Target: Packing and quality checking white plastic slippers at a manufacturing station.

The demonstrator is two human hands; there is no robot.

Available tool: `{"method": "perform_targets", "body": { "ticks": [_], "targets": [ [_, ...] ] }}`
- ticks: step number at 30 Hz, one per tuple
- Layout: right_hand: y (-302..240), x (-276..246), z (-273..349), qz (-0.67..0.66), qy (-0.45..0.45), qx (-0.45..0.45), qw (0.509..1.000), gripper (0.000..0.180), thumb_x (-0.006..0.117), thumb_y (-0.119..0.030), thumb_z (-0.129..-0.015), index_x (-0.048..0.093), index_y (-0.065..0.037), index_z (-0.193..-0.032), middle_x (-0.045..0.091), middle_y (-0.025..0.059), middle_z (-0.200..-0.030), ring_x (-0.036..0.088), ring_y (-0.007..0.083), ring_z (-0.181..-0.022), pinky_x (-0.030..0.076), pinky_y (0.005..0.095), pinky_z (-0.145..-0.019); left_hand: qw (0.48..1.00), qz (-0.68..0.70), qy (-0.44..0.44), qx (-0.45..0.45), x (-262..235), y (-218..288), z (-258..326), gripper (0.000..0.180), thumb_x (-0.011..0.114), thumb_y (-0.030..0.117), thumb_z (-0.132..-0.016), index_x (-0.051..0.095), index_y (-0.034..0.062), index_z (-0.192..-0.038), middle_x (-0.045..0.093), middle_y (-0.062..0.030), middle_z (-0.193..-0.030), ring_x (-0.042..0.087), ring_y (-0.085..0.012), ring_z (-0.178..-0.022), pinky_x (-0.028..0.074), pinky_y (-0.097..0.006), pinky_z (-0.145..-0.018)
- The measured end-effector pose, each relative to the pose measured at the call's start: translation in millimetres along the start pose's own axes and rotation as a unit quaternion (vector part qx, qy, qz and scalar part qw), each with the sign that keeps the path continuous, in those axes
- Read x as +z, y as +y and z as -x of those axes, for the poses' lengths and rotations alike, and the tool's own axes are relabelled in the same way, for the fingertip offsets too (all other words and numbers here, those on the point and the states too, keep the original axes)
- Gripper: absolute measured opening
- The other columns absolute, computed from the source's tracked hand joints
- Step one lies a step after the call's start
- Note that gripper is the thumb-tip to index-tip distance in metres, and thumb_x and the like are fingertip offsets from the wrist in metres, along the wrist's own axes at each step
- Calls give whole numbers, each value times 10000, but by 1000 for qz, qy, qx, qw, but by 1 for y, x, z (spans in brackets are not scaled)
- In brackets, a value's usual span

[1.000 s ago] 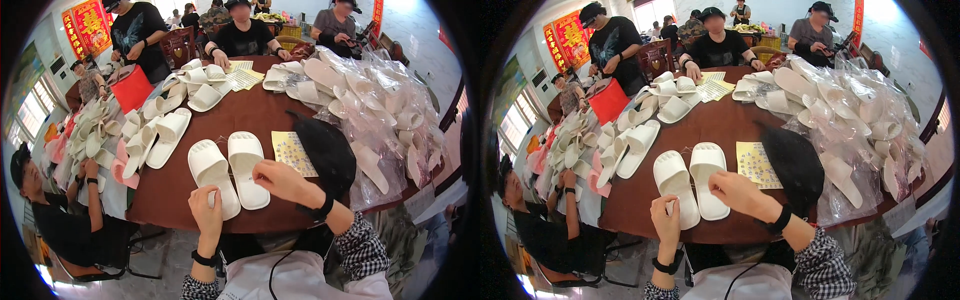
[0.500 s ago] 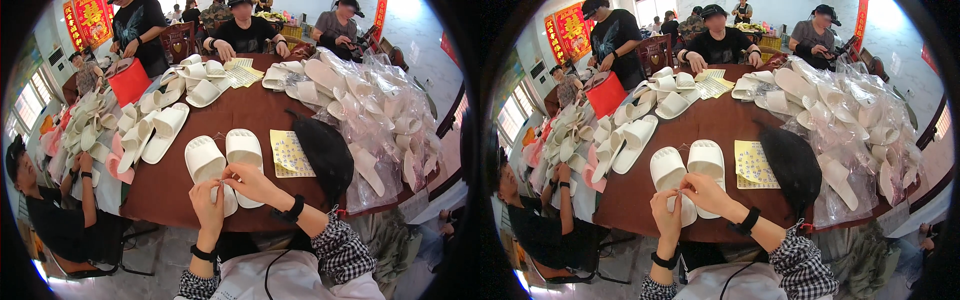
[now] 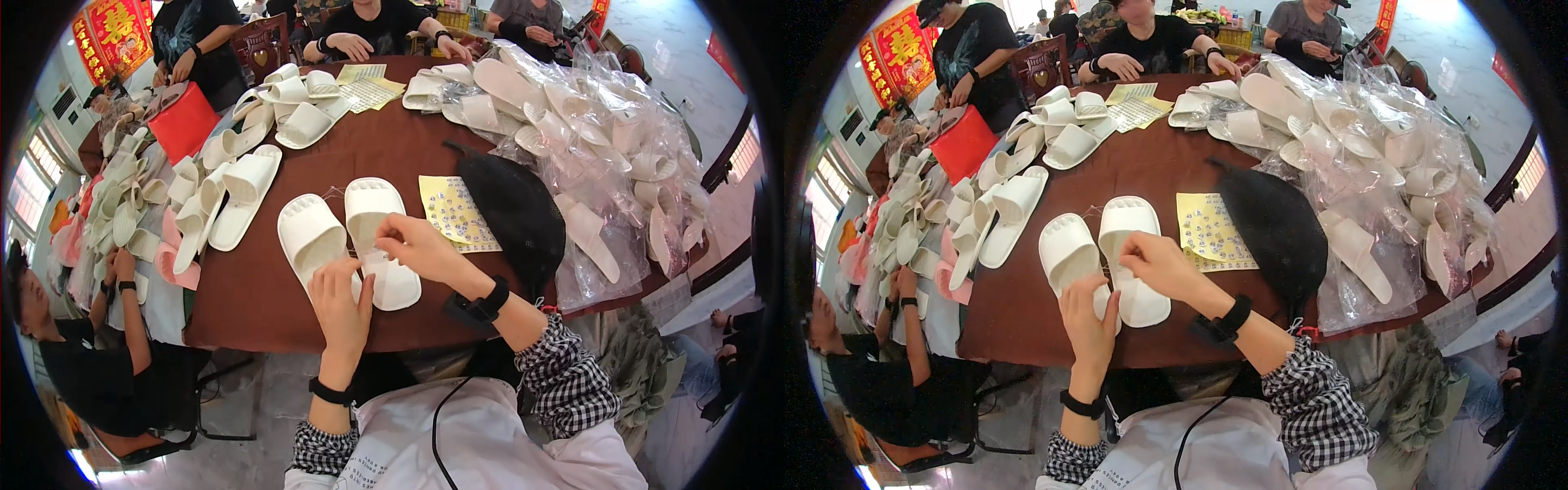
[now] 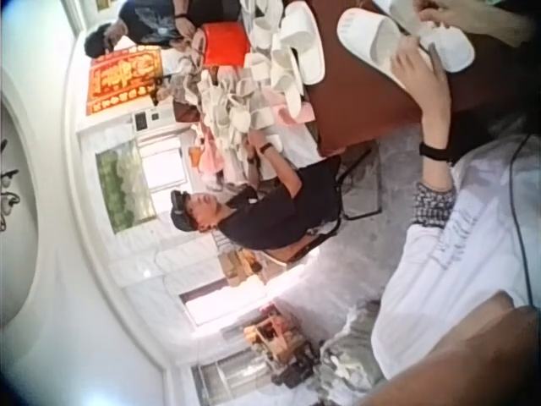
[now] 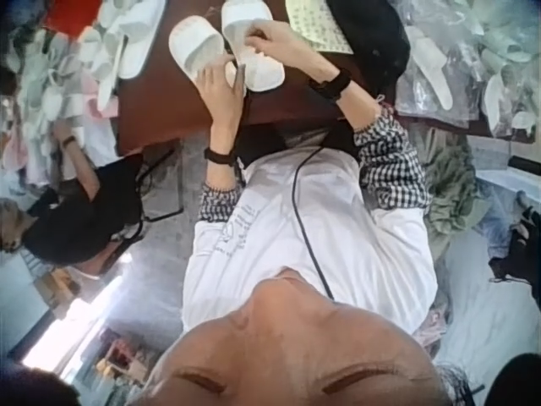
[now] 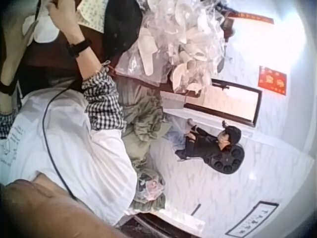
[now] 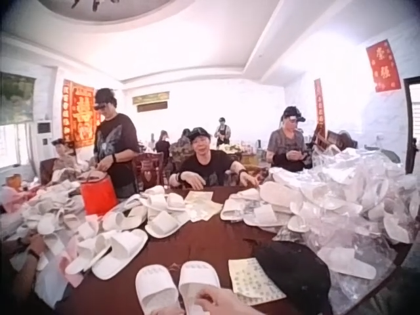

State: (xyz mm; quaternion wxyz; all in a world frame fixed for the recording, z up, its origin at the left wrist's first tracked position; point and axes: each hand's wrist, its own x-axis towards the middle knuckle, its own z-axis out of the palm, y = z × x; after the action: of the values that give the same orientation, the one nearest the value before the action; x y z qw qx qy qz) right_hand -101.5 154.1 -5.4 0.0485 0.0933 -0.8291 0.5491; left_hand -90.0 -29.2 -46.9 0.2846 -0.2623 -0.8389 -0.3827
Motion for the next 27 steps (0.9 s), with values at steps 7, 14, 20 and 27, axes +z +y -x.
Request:
{"method": "perform_targets", "body": {
  "ticks": [7,14,20,27],
  "targets": [
    [26,-16,12,3,-11,104,995,91,605,-72,-964,586,17,-975,643,54,-837,642,110,-718,538,273,-645,994,-49,-83,56,8,2,10,407,723,99,-812,631,62,-1207,618,-103,-1151,554,-298,-1099,401,-423,-946],
    [32,-12,20,16,34,72,997,114,616,-62,-921,596,50,-914,651,146,-781,661,192,-665,513,342,-617,980,-106,-153,76,10,4,5,442,672,201,-860,616,71,-1279,558,-95,-1151,529,-282,-1084,362,-440,-980],
    [28,-55,36,90,85,6,992,109,640,-88,-906,615,18,-914,656,132,-754,652,226,-695,501,358,-646,977,-116,-160,85,12,3,6,458,680,222,-857,608,57,-1278,556,-105,-1204,511,-295,-1123,354,-448,-1003],
    [21,-43,44,59,49,36,996,100,658,-92,-886,621,1,-897,654,149,-816,639,282,-756,497,382,-684,974,-95,-176,106,9,-3,3,477,682,227,-855,596,45,-1287,573,-91,-1337,502,-296,-1174,345,-449,-1033]
  ]
}}
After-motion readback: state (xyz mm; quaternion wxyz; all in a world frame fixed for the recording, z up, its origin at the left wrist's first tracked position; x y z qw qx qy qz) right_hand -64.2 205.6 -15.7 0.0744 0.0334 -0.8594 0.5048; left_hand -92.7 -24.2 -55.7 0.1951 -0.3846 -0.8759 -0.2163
